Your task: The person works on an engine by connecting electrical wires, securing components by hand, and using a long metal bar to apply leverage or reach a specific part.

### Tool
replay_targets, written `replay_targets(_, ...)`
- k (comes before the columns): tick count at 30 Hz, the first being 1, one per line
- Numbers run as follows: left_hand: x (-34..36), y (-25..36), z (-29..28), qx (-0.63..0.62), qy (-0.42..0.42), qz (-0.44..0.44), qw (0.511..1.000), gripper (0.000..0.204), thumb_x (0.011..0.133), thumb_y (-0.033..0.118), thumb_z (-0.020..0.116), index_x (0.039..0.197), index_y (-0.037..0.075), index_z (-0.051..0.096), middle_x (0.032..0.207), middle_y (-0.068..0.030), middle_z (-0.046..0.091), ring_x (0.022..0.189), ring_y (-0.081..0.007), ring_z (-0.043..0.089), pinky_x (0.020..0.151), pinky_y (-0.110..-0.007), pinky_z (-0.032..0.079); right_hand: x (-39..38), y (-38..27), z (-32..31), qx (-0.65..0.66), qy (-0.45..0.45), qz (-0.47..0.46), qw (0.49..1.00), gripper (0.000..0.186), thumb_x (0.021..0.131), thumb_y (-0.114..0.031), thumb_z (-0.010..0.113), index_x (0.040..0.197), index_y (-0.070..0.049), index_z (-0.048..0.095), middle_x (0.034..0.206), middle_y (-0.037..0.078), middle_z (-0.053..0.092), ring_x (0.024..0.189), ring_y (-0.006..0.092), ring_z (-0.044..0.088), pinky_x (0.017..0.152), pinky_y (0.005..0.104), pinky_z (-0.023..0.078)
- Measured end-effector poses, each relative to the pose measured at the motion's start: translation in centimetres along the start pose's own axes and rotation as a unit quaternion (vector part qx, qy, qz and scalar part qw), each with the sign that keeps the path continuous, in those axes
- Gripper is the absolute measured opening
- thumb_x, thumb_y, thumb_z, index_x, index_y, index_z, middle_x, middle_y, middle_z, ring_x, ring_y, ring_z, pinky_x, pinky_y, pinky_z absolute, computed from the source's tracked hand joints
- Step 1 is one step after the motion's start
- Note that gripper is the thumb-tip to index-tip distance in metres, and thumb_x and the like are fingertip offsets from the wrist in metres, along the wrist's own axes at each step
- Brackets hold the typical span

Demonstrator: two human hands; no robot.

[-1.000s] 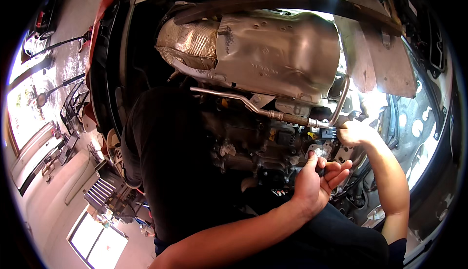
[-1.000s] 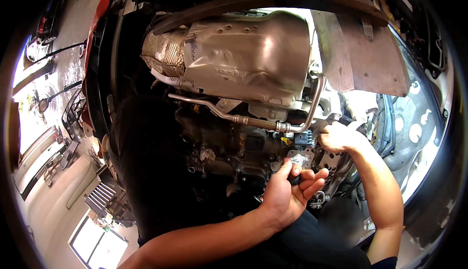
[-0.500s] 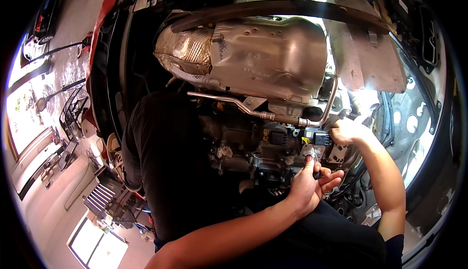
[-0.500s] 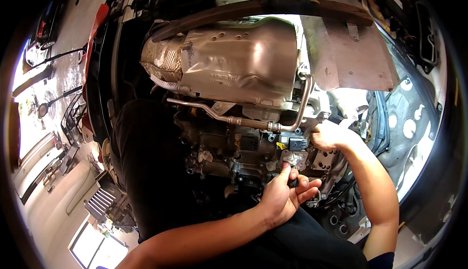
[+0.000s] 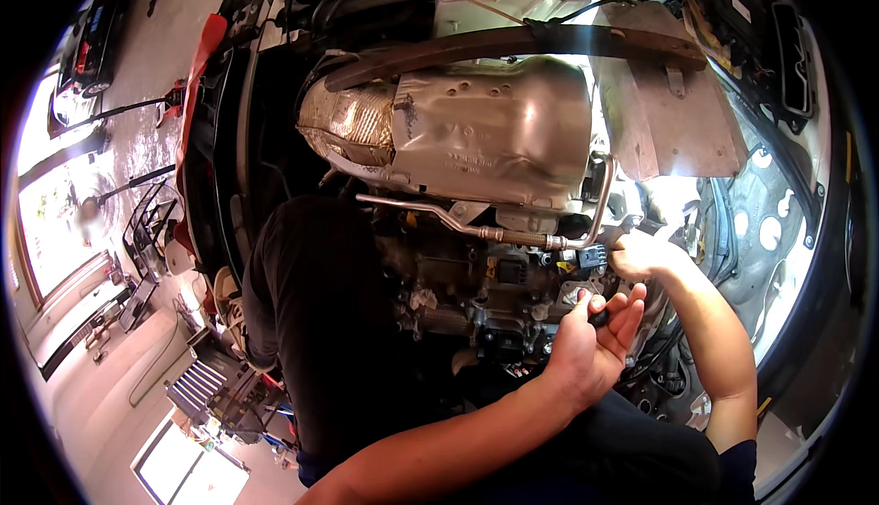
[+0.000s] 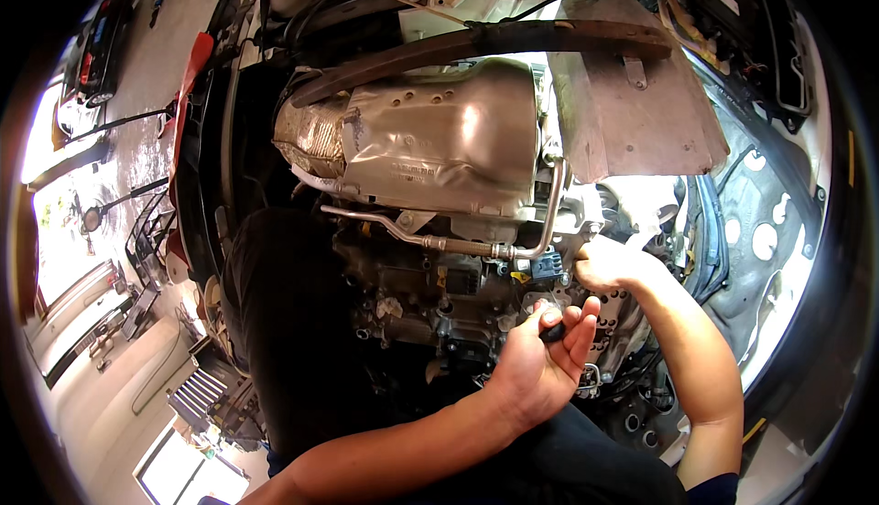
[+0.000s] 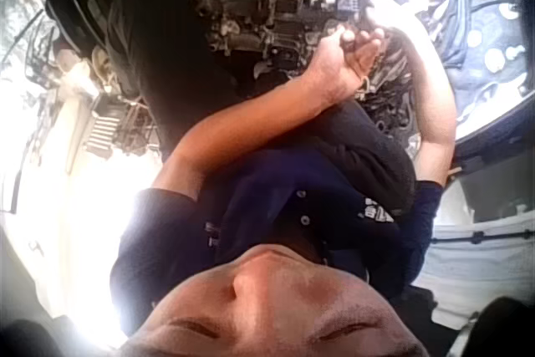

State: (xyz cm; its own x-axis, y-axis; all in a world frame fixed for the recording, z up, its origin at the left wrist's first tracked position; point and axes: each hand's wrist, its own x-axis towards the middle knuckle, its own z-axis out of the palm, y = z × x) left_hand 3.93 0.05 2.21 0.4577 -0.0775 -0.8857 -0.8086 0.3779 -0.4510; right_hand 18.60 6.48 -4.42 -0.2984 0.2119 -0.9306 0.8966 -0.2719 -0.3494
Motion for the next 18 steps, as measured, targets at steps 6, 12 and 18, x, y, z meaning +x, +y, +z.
replay_targets(6, 0.4, 0.9, -3.5, 0.070, -0.028, -0.009, 0.997, 0.040, 0.107, 0.034, 0.030, 0.077, 0.010, 0.040, 0.099, -0.0133, 0.062, 0.109, -0.0297, 0.063, 0.091, -0.039, 0.058, 0.5, 0.5, 0.5, 0.020, -0.001, -0.007, 1.000, 0.043, 0.084, -0.012, 0.042, 0.122, -0.005, 0.062, 0.108, 0.026, 0.066, 0.102, 0.0358, 0.065, 0.085, 0.0441, 0.051)
replay_targets(12, 0.7, -0.1, -2.8, 0.118, -0.020, -0.021, 0.993, 0.041, 0.107, 0.037, 0.026, 0.079, 0.011, 0.040, 0.112, -0.0171, 0.062, 0.113, -0.0315, 0.061, 0.094, -0.042, 0.055, 0.8, 0.7, 0.7, -0.002, -0.008, 0.019, 1.000, 0.043, 0.083, -0.013, 0.043, 0.121, -0.004, 0.062, 0.101, 0.025, 0.068, 0.092, 0.0344, 0.068, 0.079, 0.0427, 0.053)
replay_targets(18, -0.4, 1.8, -2.5, 0.129, -0.046, -0.039, 0.990, 0.024, 0.106, 0.023, 0.032, 0.093, 0.007, 0.044, 0.123, -0.0202, 0.059, 0.117, -0.0333, 0.059, 0.094, -0.043, 0.054, 0.8, 1.6, 0.9, 0.033, 0.003, -0.043, 0.999, 0.042, 0.084, -0.010, 0.040, 0.120, -0.003, 0.062, 0.098, 0.026, 0.068, 0.086, 0.0341, 0.069, 0.075, 0.0420, 0.054)
